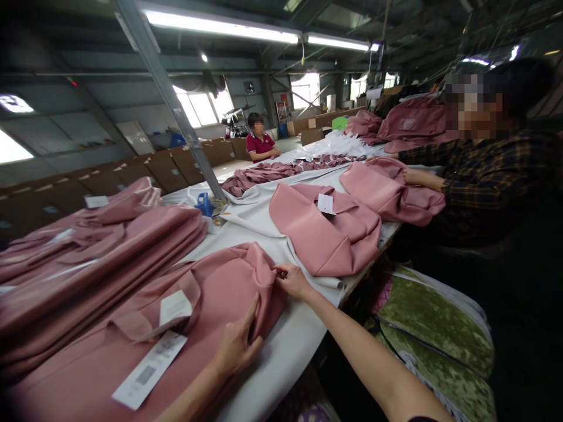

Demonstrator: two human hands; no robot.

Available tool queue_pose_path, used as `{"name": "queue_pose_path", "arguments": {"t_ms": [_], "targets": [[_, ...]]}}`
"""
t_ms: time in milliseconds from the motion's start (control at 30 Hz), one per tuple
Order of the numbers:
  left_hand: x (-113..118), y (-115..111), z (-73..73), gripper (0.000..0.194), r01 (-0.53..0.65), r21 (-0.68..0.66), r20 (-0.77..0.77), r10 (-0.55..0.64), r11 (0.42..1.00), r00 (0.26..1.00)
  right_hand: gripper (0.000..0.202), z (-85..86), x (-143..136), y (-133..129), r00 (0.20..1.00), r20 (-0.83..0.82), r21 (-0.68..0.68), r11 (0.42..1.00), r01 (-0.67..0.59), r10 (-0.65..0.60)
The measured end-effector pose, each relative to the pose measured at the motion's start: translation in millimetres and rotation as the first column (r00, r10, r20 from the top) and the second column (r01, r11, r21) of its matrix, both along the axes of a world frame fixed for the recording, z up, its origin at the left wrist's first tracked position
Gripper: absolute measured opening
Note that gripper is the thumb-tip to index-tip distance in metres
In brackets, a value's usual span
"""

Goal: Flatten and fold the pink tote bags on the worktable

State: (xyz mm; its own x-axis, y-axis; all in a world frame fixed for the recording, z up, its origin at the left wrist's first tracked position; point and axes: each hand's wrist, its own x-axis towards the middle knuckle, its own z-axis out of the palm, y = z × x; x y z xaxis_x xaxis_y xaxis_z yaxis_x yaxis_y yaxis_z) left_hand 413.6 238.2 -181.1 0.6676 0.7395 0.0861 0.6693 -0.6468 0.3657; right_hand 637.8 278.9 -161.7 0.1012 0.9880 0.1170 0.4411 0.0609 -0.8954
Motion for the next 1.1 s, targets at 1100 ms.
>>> {"name": "queue_pose_path", "arguments": {"t_ms": [1100], "targets": [[-7,-15,5.1,0.080,0.137,-0.061,-0.012,-0.138,0.989,0.990,0.038,-15.4,2,-2,0.912,-0.125,-0.337,0.881,0.332,-0.392]]}}
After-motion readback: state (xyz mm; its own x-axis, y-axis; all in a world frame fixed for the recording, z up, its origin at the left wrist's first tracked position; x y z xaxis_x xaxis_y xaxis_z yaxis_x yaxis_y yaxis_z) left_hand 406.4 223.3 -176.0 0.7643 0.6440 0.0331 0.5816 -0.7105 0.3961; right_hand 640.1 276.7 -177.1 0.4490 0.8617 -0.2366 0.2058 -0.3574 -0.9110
